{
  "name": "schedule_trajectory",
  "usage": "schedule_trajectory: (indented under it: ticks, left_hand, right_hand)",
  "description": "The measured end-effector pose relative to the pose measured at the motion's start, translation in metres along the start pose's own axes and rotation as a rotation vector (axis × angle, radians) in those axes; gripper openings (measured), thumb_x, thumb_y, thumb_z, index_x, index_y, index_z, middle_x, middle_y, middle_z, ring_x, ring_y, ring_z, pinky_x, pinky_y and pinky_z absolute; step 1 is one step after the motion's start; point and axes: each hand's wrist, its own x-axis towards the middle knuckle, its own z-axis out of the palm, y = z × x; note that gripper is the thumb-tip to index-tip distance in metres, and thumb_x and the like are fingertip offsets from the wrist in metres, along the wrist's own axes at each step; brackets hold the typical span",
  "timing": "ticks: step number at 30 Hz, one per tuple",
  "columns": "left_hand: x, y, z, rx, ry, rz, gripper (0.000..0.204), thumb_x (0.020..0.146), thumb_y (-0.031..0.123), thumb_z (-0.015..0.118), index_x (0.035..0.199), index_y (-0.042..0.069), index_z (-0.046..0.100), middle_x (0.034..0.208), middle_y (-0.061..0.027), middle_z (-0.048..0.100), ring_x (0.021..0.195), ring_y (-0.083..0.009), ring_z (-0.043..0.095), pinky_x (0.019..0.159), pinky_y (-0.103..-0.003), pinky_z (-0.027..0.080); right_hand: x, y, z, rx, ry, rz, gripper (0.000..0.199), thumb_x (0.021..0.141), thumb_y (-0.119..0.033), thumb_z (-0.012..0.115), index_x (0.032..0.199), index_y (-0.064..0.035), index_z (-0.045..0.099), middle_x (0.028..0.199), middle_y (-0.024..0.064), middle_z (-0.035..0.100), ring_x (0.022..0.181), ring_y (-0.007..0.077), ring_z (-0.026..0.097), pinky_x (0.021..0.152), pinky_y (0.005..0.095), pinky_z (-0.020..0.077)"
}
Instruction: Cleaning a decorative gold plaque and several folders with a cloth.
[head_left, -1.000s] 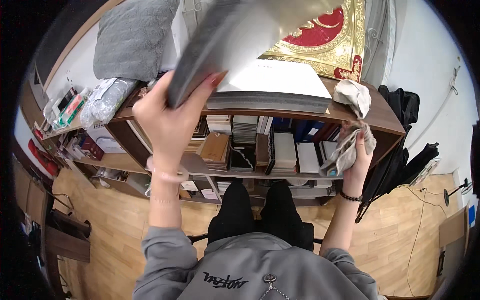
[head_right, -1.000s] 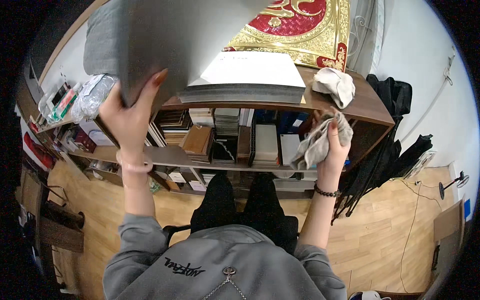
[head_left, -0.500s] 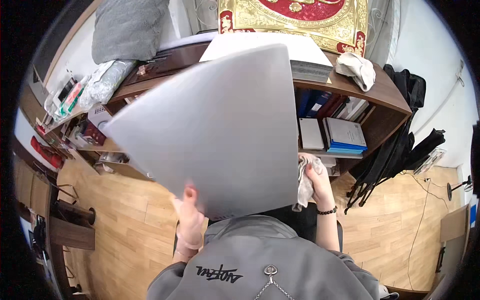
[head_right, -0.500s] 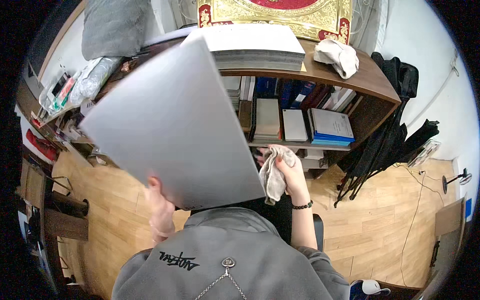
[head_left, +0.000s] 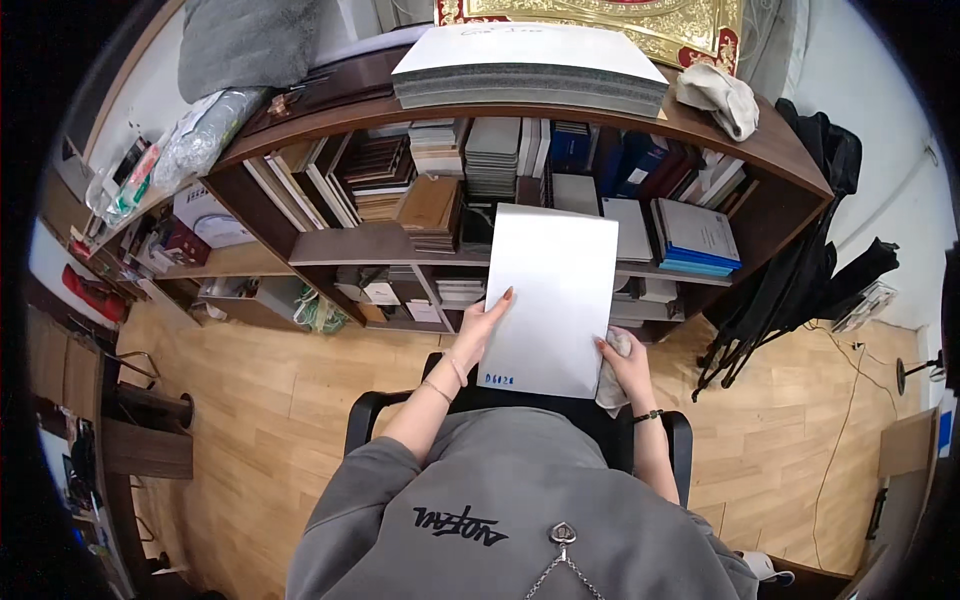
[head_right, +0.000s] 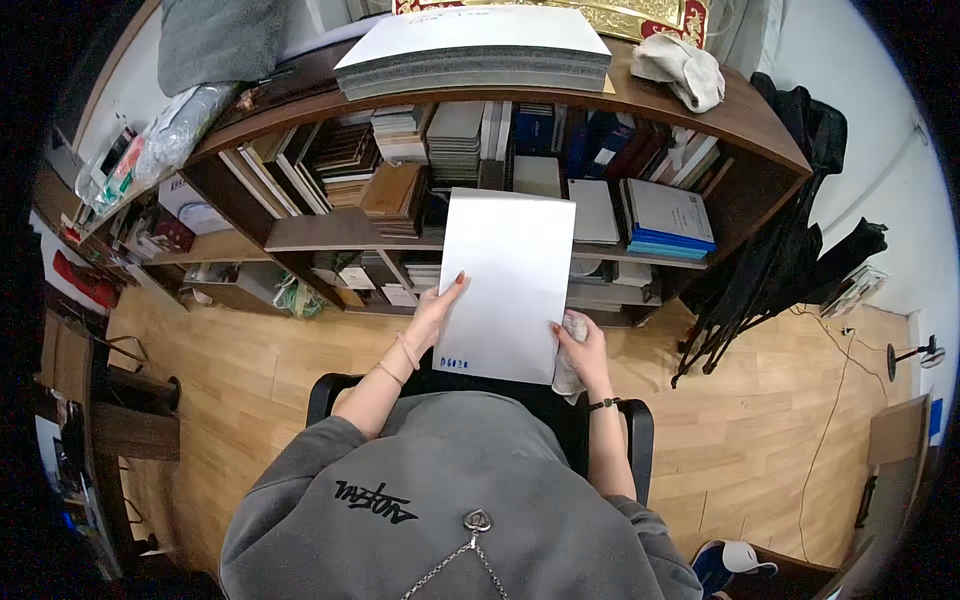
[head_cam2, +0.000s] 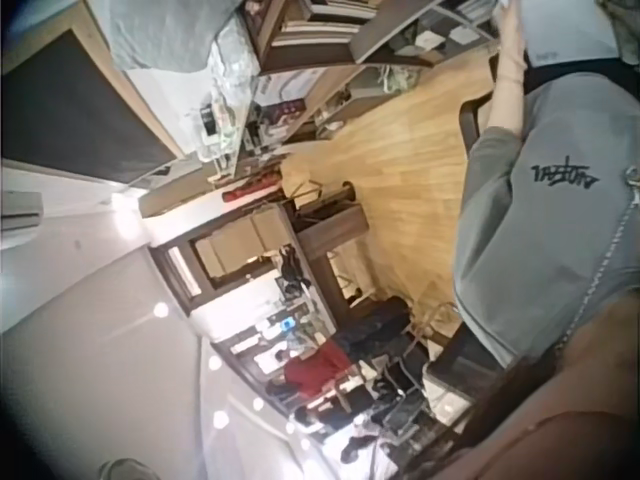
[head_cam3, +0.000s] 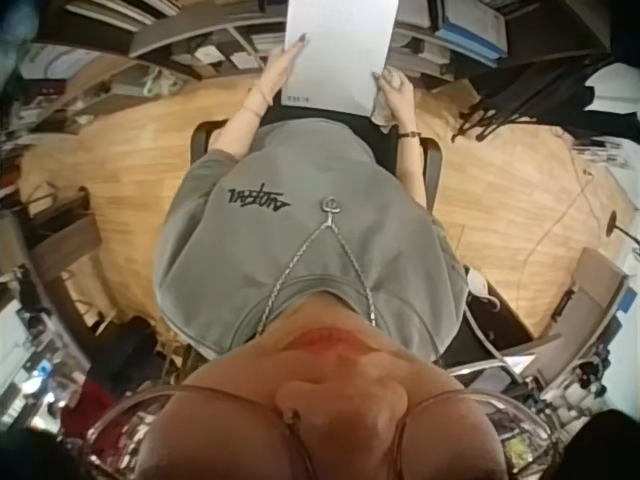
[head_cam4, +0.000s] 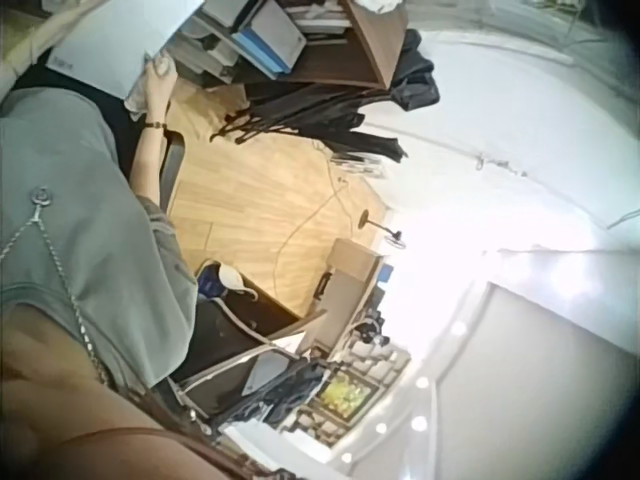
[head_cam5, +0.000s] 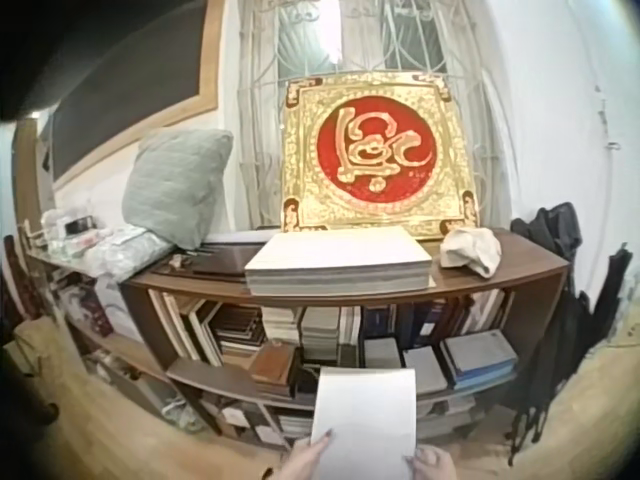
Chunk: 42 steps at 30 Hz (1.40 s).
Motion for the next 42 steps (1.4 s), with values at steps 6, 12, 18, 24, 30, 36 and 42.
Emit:
schedule_trajectory:
  ticks: [6, 12, 18, 24, 30, 36, 42]
  left_hand:
    - [0.025, -0.033, -0.017, 0.000, 0.071, 0.027, 0.044, 0.090, 0.040, 0.066, 0.103, -0.002, 0.066, 0.094, -0.0037, 0.066, 0.086, -0.0084, 0.058, 0.073, -0.026, 0.047]
    - [0.001, -0.032, -0.025, -0.286, -0.135, 0.069, 0.043, 0.096, 0.035, 0.058, 0.118, -0.001, 0.060, 0.108, -0.0037, 0.062, 0.097, -0.0103, 0.055, 0.084, -0.025, 0.045]
    - [-0.012, -0.055, -0.030, 0.371, 0.067, 0.220, 0.041, 0.095, 0.035, 0.059, 0.105, -0.005, 0.062, 0.091, -0.0050, 0.067, 0.083, -0.0075, 0.055, 0.071, -0.025, 0.046]
    - [-0.008, -0.056, -0.024, 0.331, 0.122, 0.346, 0.036, 0.097, 0.030, 0.056, 0.104, -0.006, 0.061, 0.085, -0.0083, 0.068, 0.078, -0.0071, 0.054, 0.069, -0.028, 0.047]
    - [0.005, -0.067, -0.039, 0.434, 0.145, 0.336, 0.039, 0.100, 0.031, 0.048, 0.101, -0.007, 0.060, 0.078, -0.0119, 0.065, 0.072, -0.0102, 0.053, 0.067, -0.030, 0.047]
    - [0.008, -0.080, -0.041, 0.438, 0.202, 0.434, 0.045, 0.103, 0.034, 0.040, 0.096, -0.007, 0.059, 0.070, -0.0138, 0.059, 0.067, -0.0139, 0.052, 0.063, -0.031, 0.045]
    - [0.005, -0.079, -0.035, 0.410, 0.207, 0.389, 0.049, 0.103, 0.036, 0.040, 0.089, -0.007, 0.057, 0.068, -0.0098, 0.058, 0.066, -0.0128, 0.051, 0.062, -0.031, 0.044]
  right_hand:
    - [0.012, 0.006, 0.010, -0.107, 0.513, 0.011, 0.045, 0.080, -0.009, 0.068, 0.118, 0.0040, 0.048, 0.118, 0.0165, 0.055, 0.107, 0.0257, 0.054, 0.093, 0.0366, 0.0432]
    - [0.027, -0.085, 0.043, -0.188, 0.538, -0.579, 0.045, 0.081, -0.006, 0.063, 0.123, 0.0009, 0.047, 0.134, 0.0209, 0.043, 0.124, 0.0338, 0.044, 0.105, 0.0399, 0.0346]
    - [0.026, -0.056, 0.085, -0.798, -0.143, -1.054, 0.052, 0.076, -0.009, 0.066, 0.126, -0.0044, 0.053, 0.144, 0.0143, 0.040, 0.134, 0.0406, 0.035, 0.111, 0.0482, 0.0294]
    - [0.127, -0.088, 0.053, -0.901, 0.272, -0.829, 0.053, 0.076, -0.005, 0.064, 0.128, -0.0106, 0.055, 0.141, 0.0118, 0.045, 0.131, 0.0366, 0.039, 0.109, 0.0496, 0.0339]
    - [0.084, -0.057, 0.074, -0.817, -0.043, -1.045, 0.050, 0.078, -0.005, 0.063, 0.127, -0.0107, 0.057, 0.135, 0.0108, 0.052, 0.127, 0.0337, 0.046, 0.110, 0.0448, 0.0359]
    - [0.093, -0.078, 0.045, -0.747, -0.274, -0.993, 0.055, 0.073, -0.001, 0.064, 0.127, -0.0119, 0.058, 0.136, 0.0083, 0.053, 0.128, 0.0306, 0.046, 0.109, 0.0394, 0.0377]
    - [0.101, -0.082, 0.092, -0.797, 0.201, -0.903, 0.061, 0.068, -0.006, 0.072, 0.127, -0.0111, 0.056, 0.137, 0.0072, 0.051, 0.126, 0.0294, 0.047, 0.108, 0.0384, 0.0385]
